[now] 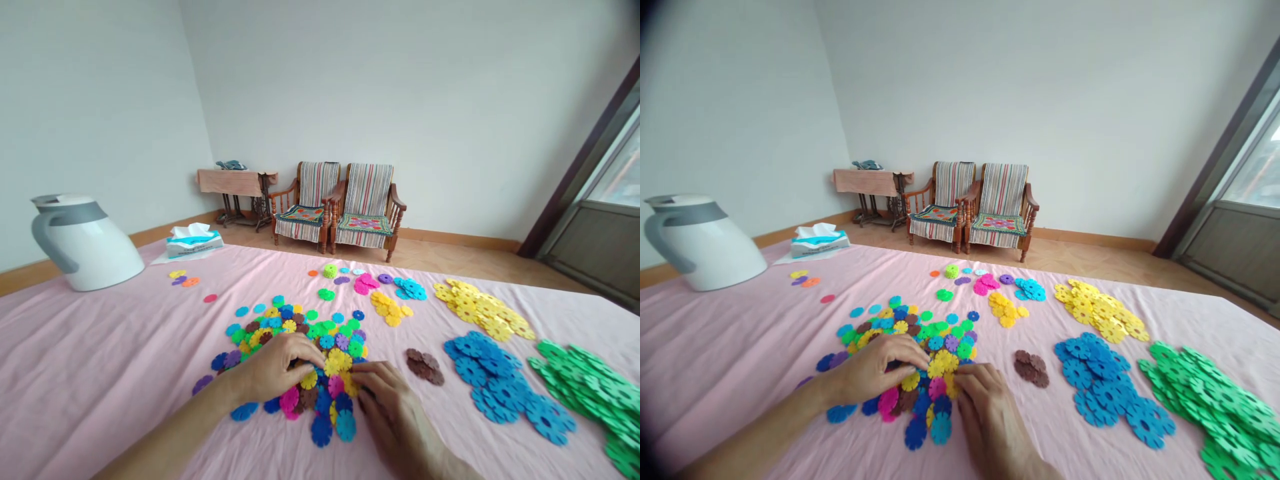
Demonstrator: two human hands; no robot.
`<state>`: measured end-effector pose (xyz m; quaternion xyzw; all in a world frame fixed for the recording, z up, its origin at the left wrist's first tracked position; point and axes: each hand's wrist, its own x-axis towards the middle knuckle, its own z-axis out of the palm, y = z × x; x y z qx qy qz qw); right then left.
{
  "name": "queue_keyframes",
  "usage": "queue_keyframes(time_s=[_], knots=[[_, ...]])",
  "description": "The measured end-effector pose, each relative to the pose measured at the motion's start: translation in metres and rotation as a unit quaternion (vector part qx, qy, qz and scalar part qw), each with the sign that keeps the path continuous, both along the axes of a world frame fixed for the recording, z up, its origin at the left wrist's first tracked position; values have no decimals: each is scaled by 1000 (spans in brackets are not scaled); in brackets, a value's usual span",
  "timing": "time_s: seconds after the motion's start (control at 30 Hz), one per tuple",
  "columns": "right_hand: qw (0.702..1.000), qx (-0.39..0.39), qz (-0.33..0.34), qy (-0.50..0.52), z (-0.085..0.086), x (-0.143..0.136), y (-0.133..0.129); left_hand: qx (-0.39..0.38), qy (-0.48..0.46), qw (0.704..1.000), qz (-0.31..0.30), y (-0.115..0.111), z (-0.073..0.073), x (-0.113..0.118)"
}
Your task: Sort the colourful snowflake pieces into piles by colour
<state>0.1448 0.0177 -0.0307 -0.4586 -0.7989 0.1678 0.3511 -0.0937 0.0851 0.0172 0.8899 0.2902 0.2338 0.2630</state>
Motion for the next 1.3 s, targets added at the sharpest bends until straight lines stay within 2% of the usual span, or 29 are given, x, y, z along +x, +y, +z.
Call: queue_keyframes(time_s=[0.13, 0.3, 0.5, 0.67, 0.77, 0.9, 1.03, 1.1, 1.13, 1.2, 1.3], knots=[[998, 16, -52, 18, -9, 5, 5, 3, 4, 1000, -13, -2, 0, -3], [999, 18, -42, -23, -11, 4, 7, 53, 66, 996, -36, -5, 2, -2], [998, 16, -33, -55, -8, 0, 6, 124, 80, 988, 38, 9, -10, -11], [998, 20, -37, -51, -6, 1, 5, 132, 86, 985, 75, 29, -18, -31], [998, 20, -38, -45, -5, 1, 4, 125, 99, 981, 107, 37, -18, -43], [998, 21, -37, -38, -5, 1, 4, 130, 124, 964, 198, 41, -17, -53], [998, 24, -36, -39, -6, 1, 4, 153, 129, 948, 247, 35, -12, -47], [998, 22, -35, -43, -5, 1, 5, 157, 109, 956, 222, 26, -7, -37], [998, 21, -33, -45, -5, 1, 5, 151, 97, 966, 189, 20, -4, -31], [998, 19, -32, -47, -5, 1, 5, 120, 84, 985, 89, 7, 2, -18], [998, 17, -31, -49, -3, 0, 5, 83, 103, 990, -42, -11, 7, -3]])
